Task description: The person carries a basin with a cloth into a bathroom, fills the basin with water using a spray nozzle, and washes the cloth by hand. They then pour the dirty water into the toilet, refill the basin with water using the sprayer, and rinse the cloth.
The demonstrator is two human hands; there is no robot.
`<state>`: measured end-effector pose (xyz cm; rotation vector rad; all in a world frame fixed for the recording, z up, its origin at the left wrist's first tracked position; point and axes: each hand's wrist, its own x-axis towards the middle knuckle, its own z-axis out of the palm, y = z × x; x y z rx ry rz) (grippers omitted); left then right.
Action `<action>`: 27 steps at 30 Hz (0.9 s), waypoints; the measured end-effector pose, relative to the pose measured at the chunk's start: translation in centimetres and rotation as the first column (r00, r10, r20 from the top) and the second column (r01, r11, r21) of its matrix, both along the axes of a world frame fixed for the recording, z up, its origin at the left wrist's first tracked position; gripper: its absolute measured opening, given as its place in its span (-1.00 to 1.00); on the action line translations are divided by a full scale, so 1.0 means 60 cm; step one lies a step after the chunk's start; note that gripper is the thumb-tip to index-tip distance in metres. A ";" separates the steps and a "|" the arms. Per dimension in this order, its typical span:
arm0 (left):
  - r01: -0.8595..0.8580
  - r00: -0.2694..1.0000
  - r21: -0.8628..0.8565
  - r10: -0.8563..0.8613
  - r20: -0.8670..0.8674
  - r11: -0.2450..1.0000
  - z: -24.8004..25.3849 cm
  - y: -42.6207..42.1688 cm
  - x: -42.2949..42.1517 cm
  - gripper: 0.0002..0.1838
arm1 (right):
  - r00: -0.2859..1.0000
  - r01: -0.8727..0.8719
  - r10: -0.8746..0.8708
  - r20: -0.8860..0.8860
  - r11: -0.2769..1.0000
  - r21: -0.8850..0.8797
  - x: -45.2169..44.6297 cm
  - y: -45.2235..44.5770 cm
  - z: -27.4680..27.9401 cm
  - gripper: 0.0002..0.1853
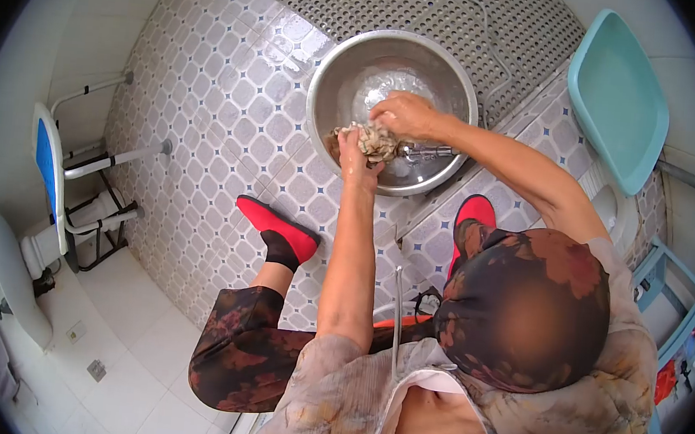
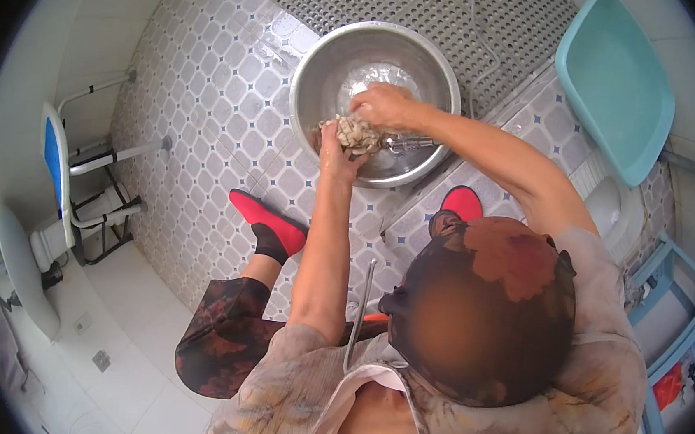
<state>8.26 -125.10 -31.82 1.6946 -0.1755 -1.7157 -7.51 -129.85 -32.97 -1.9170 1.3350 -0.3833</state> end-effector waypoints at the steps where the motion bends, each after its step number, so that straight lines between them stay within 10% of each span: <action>1: 0.000 1.000 0.004 0.000 -0.001 1.000 0.001 -0.002 0.007 -0.35 | 0.980 0.004 0.010 0.199 0.998 -0.068 0.017 0.010 0.017 -0.75; 4: -0.005 0.942 0.074 0.029 -0.335 0.997 0.005 -0.005 0.030 -0.43 | 0.946 -0.043 0.077 0.314 0.992 -0.115 0.078 0.053 0.121 -0.84; 7: -0.113 0.871 -0.240 -0.020 -0.491 0.964 0.023 0.020 0.047 -0.55 | 0.946 -0.042 0.131 0.296 0.956 -0.289 0.115 0.105 0.186 -0.88; 11: -0.159 0.960 -0.485 0.020 -0.280 0.860 0.061 0.035 0.022 -0.59 | 0.983 -0.107 0.172 0.063 0.819 -0.564 0.142 0.114 0.181 -0.87; 16: -0.232 0.522 -0.276 -0.120 -0.844 0.933 -0.033 -0.009 0.034 -0.58 | 0.999 -0.019 0.030 0.023 0.922 -0.386 0.111 0.038 0.129 -0.74; 19: -0.260 0.820 -0.068 0.183 -0.542 0.963 0.013 -0.008 0.009 -0.64 | 0.963 -0.179 0.091 -0.254 0.921 -0.347 0.064 -0.005 0.084 -0.75; 21: -0.267 0.833 -0.067 0.195 -0.518 0.961 0.018 -0.018 0.001 -0.70 | 0.981 0.114 -0.138 -0.133 0.978 -0.176 0.042 -0.006 0.043 -0.76; 24: -0.236 0.968 -0.336 0.191 -0.161 0.912 0.018 -0.008 0.004 -0.82 | 0.937 0.026 -0.037 -0.348 0.999 -0.037 -0.005 -0.005 0.017 -0.75; 27: -0.204 0.979 -0.413 0.170 -0.117 0.888 0.036 0.004 0.007 -0.83 | 0.985 0.089 -0.066 -0.159 0.985 0.147 -0.034 0.000 -0.006 -0.71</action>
